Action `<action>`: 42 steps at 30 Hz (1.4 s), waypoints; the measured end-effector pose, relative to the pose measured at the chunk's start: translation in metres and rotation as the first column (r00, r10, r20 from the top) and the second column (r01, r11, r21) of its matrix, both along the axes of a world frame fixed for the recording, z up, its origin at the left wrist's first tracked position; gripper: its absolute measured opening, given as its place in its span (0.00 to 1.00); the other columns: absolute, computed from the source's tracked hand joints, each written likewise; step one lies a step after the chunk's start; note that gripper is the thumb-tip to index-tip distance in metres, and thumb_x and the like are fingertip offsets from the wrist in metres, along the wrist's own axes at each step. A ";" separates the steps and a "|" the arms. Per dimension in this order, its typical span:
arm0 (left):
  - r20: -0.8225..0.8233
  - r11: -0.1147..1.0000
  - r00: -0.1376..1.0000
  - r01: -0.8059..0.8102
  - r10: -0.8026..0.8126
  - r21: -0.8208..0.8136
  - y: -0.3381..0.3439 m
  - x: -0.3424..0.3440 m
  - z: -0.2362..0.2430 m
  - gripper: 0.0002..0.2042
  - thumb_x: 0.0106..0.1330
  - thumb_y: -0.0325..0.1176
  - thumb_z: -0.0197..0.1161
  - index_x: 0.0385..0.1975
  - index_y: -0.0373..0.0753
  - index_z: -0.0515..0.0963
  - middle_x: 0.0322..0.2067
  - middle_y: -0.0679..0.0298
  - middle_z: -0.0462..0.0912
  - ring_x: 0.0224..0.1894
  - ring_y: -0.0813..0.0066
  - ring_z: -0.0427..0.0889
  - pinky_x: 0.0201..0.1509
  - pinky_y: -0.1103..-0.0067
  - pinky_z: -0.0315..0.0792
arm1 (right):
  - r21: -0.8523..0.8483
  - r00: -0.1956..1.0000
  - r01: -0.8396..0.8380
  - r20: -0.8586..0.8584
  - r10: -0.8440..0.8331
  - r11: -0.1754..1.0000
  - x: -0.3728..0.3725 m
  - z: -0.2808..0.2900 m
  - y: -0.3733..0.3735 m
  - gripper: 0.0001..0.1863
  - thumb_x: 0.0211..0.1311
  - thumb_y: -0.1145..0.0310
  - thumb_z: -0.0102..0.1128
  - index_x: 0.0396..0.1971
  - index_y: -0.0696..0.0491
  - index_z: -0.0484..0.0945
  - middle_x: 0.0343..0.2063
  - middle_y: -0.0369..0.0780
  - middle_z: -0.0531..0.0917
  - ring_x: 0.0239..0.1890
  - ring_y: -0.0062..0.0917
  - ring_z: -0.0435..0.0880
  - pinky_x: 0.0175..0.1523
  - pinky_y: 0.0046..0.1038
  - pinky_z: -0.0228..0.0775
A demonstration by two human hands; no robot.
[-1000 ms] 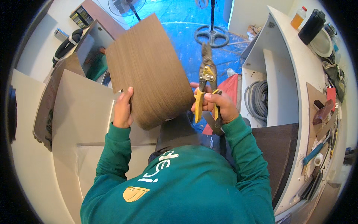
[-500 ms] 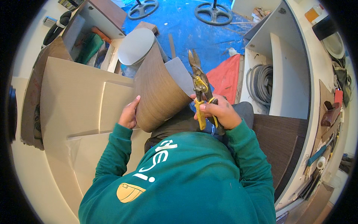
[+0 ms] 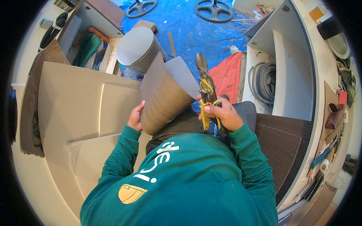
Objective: The person uses tin snips to cut a curved section out of a piece of laminate flooring while sitting on the floor. The person holds the laminate with one hand and cuts along a curved line with the other, then flips the piece to continue cutting.
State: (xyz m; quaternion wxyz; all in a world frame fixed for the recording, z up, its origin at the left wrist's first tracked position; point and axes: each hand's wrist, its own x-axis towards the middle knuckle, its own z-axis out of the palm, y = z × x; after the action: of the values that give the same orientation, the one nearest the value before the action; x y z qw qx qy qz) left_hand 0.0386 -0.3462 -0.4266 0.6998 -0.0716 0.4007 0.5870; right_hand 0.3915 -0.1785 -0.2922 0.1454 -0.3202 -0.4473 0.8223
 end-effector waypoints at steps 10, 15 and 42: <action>0.030 0.983 0.983 -0.183 0.182 0.034 0.005 0.025 -0.014 0.23 0.77 0.36 0.56 0.65 0.27 0.67 0.61 0.45 0.78 0.62 0.50 0.79 0.69 0.55 0.71 | 0.061 0.996 0.045 0.078 -0.050 0.997 0.014 -0.003 -0.004 0.27 0.66 0.61 0.61 0.60 0.61 0.75 0.40 0.42 0.84 0.41 0.26 0.86 0.49 0.28 0.77; 0.124 0.981 0.978 -0.176 0.165 0.080 0.010 0.042 -0.014 0.23 0.76 0.35 0.57 0.65 0.27 0.67 0.61 0.45 0.78 0.62 0.50 0.78 0.70 0.55 0.70 | 0.061 0.989 0.129 0.061 -0.133 0.990 0.018 -0.011 -0.009 0.29 0.66 0.62 0.62 0.63 0.61 0.71 0.39 0.42 0.84 0.41 0.27 0.86 0.49 0.29 0.77; 0.026 0.980 0.996 -0.092 0.089 0.174 0.011 0.048 0.004 0.30 0.70 0.41 0.64 0.67 0.30 0.66 0.63 0.46 0.77 0.65 0.49 0.76 0.71 0.55 0.69 | 0.285 0.995 0.030 0.079 -0.055 0.958 -0.003 -0.020 -0.008 0.15 0.67 0.64 0.66 0.44 0.60 0.77 0.40 0.37 0.74 0.34 0.21 0.82 0.39 0.28 0.75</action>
State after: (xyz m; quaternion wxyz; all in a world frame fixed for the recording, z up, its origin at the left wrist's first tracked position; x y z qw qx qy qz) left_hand 0.0866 -0.3355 -0.4223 0.6796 -0.0333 0.3374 0.6506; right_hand 0.3884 -0.1870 -0.3120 0.1878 -0.3408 -0.5594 0.7318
